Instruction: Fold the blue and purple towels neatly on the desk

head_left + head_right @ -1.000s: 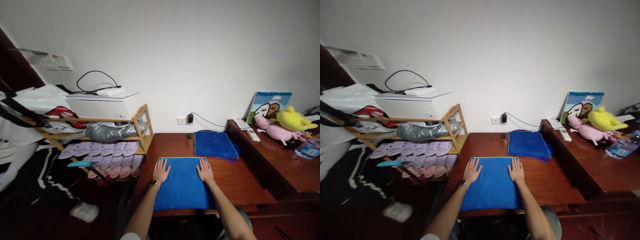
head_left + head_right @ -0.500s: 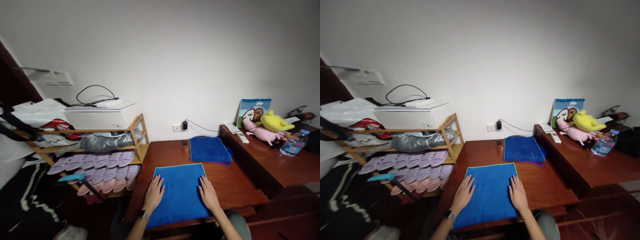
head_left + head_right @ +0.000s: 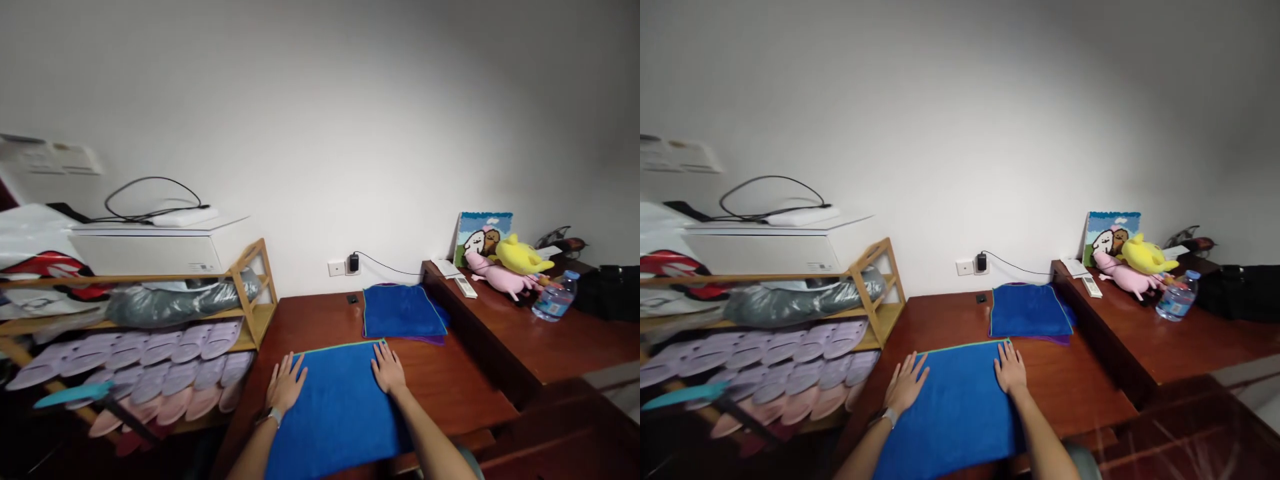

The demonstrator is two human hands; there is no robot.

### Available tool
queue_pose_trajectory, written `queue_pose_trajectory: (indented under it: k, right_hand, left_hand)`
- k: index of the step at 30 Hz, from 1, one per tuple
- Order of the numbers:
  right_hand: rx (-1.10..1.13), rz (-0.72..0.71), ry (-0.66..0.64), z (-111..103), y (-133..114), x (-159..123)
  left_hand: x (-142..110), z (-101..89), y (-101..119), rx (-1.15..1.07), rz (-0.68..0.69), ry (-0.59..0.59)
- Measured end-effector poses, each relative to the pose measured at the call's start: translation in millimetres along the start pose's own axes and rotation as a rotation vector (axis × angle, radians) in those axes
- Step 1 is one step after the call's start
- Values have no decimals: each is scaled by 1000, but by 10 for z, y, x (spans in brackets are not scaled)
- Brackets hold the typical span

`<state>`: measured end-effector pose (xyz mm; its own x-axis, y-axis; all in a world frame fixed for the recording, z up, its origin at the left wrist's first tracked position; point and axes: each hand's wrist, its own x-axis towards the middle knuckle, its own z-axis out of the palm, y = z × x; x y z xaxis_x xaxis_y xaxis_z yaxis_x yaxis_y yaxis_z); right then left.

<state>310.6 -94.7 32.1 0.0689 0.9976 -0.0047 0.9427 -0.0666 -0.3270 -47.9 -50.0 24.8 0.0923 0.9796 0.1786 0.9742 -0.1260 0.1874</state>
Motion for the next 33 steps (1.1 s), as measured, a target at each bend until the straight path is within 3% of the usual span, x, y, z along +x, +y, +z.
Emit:
queue_pose_trajectory:
  k: [2, 4, 8, 11, 14, 18, 21, 25, 29, 33]
  right_hand:
    - [6, 2, -12, -57, 54, -43]
    - [17, 13, 32, -97, 208, -136]
    - [56, 143, 238, -111, 713, -480]
    - [173, 306, 243, -136, 983, -645]
    - [241, 361, 146, -171, 1001, -554]
    - [269, 423, 91, -195, 821, -223]
    - [308, 430, 124, -208, 696, -64]
    - [413, 321, 213, -190, 622, -109]
    - [601, 188, 371, -147, 741, -311]
    - [774, 79, 480, -182, 1020, -565]
  left_hand:
    - [-227, -1, -48, -28, -15, 38]
    - [-620, 96, -217, -67, -28, 110]
    - [-1517, 336, -600, -172, -73, 252]
    - [-1772, 269, -485, -252, -113, 247]
    - [-1499, 56, -85, -289, -136, 115]
    - [-806, -158, 404, -149, -178, 42]
    - [-333, -225, 623, -126, -251, 6]
    - [107, -218, 794, -151, -247, -5]
    - [182, -90, 847, -206, -183, -9]
    - [-154, 138, 805, -532, -27, 172]
